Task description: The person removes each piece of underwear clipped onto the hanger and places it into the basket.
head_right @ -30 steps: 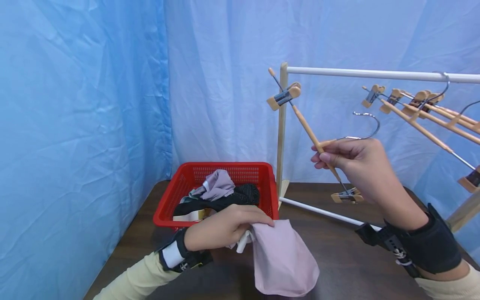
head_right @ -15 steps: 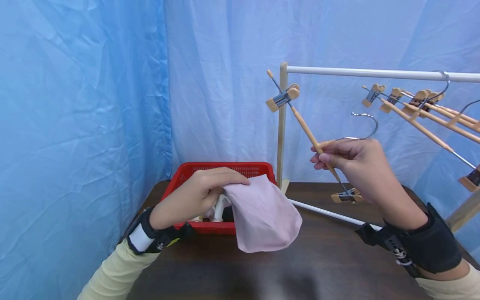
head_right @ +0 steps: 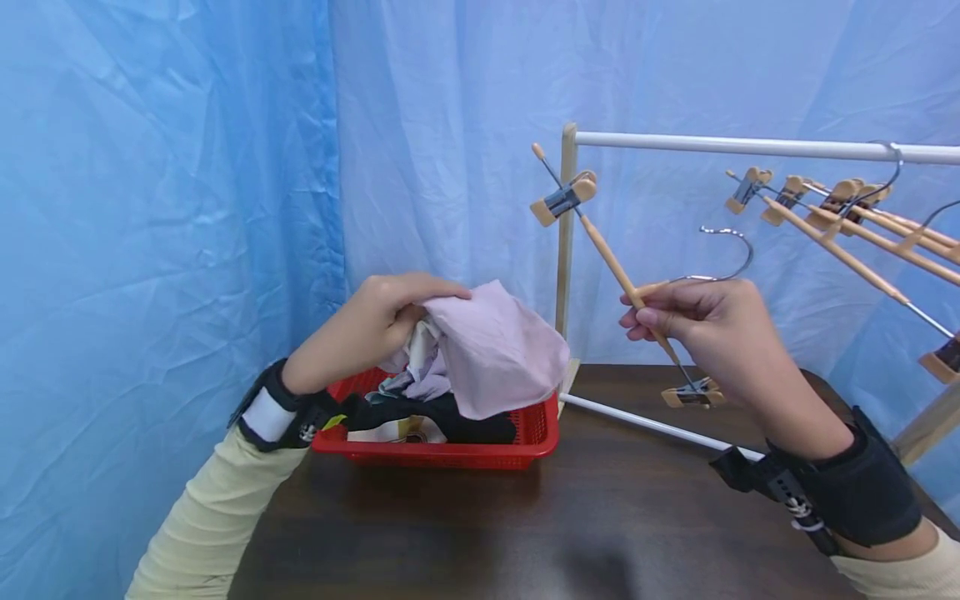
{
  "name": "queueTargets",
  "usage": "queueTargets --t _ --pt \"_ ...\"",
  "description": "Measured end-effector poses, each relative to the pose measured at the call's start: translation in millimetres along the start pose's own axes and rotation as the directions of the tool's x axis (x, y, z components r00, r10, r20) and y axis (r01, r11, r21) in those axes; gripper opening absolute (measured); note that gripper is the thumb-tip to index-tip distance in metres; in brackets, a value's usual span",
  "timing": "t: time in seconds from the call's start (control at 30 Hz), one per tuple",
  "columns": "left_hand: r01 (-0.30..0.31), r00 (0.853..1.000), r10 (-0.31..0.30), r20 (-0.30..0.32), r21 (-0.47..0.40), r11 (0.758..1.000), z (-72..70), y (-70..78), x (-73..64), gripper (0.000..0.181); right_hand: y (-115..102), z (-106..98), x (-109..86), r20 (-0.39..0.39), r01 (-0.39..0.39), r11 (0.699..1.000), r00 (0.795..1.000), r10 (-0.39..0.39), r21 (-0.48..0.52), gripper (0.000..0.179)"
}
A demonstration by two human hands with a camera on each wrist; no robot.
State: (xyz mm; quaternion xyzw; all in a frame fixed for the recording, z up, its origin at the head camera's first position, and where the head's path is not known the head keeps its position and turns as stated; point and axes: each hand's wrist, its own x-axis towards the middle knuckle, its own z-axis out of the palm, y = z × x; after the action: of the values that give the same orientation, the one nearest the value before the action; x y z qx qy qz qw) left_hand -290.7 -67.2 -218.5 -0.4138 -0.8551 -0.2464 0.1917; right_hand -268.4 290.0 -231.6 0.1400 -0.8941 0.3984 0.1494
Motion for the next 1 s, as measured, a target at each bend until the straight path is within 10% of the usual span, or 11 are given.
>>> queueTargets --t 0.53,1.0 --pt "0.248 0.968 -0.249 0.031 0.032 0.968 1.1 -71.9 27.0 0.054 3.6 -1.5 -2.1 0.02 -0.024 1.0 1.0 0.024 0.018 0.028" --pt "0.332 0.943 -0.332 0.032 0.013 0.943 7.0 -114.3 23.2 0.055 3.4 0.0 -2.9 0.023 -0.021 1.0 1.0 0.021 0.011 0.027"
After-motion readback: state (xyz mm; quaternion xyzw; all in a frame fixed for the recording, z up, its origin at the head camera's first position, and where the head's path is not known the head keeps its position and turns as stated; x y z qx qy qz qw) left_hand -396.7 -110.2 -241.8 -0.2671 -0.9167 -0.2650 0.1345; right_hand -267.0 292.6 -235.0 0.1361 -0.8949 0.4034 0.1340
